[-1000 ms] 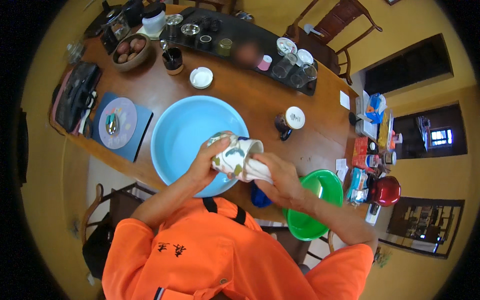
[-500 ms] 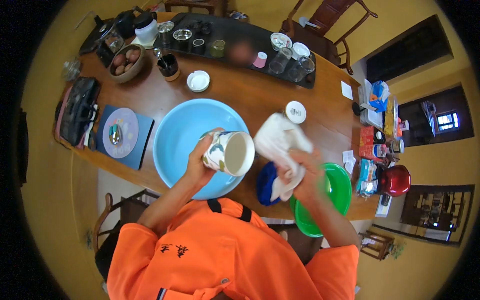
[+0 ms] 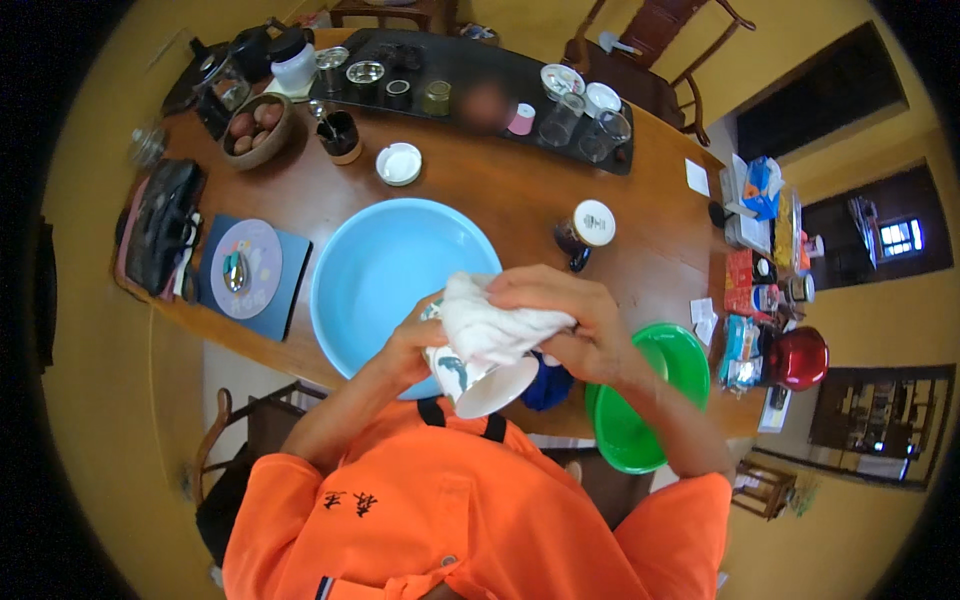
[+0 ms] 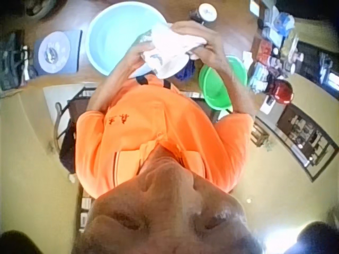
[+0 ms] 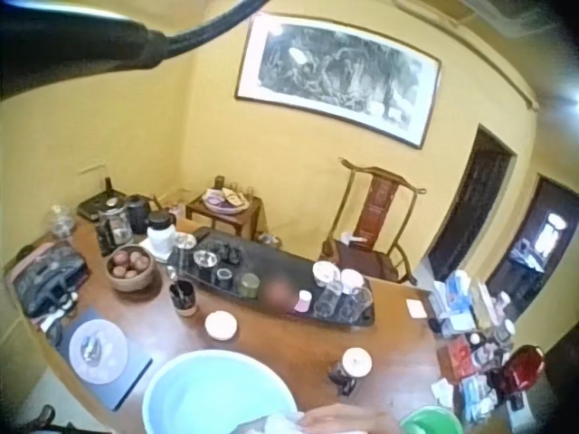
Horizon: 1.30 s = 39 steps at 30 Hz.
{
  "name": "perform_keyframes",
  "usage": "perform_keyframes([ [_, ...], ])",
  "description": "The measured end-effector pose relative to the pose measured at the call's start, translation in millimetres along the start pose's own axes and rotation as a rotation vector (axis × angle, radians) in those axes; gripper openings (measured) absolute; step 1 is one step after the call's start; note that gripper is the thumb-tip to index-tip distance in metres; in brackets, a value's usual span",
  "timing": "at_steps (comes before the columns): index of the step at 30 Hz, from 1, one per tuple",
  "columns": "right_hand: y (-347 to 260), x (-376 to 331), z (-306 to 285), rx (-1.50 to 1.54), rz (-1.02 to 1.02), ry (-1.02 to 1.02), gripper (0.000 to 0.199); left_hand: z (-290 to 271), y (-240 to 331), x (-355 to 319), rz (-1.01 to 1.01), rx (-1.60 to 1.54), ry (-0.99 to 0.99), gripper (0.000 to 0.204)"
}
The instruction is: The person moves from a desk area to a dining table, picks up a mug, and washes it in a blue basin using a cloth. They scrub the inside and outside of the mug, rinse it, and dry it with a cloth before placing it on the table.
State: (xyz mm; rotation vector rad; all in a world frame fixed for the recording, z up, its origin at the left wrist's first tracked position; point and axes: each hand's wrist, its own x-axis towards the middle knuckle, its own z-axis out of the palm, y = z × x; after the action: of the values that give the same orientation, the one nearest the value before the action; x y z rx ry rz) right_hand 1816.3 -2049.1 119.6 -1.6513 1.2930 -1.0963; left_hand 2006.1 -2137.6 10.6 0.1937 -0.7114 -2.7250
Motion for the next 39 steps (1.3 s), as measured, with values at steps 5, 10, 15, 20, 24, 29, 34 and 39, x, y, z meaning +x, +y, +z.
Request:
perform_keyframes([
  [5, 13.9, -31.0, 18.3, 0.124, 0.206, 0.308, 0.047, -11.1, -6.7, 3.7, 0.061, -0.123, 0.039, 0.060],
  [10, 19.6, -60.1, 18.8, 0.316, 0.475, 0.622, 0.056, 18.1, 6.4, 2.0, -0.032, -0.560, 0.393, 0.058],
  [15, 4.7, -69.0, 16.5, 0.667, 0.340, 0.824, 0.059, -23.8, -20.7, 8.4, -0.070, -0.771, -0.227, 0.069],
  [20, -0.3, -70.0, 22.3, 0.748, 0.377, 0.816, 0.056, 4.9, -12.2, 10.0, -0.133, -0.814, -0.546, 0.080],
  [24, -3.8, -65.8, 27.2, 0.770, 0.382, 0.858, 0.052, 11.4, -10.3, 7.6, -0.082, -0.725, -0.583, 0.082],
  [29, -4.7, -62.2, 32.2, 0.737, 0.405, 0.906, 0.050, 12.4, -5.1, 3.6, -0.074, -0.757, -0.643, 0.085],
  [34, -4.7, -66.7, 28.0, 0.772, 0.366, 0.866, 0.048, 9.4, 1.4, -2.3, -0.040, -0.690, -0.503, 0.079],
  [39, -22.3, -64.7, 23.6, 0.769, 0.231, 0.847, 0.051, -5.9, -2.4, -0.7, 0.034, -0.601, -0.330, 0.069],
])
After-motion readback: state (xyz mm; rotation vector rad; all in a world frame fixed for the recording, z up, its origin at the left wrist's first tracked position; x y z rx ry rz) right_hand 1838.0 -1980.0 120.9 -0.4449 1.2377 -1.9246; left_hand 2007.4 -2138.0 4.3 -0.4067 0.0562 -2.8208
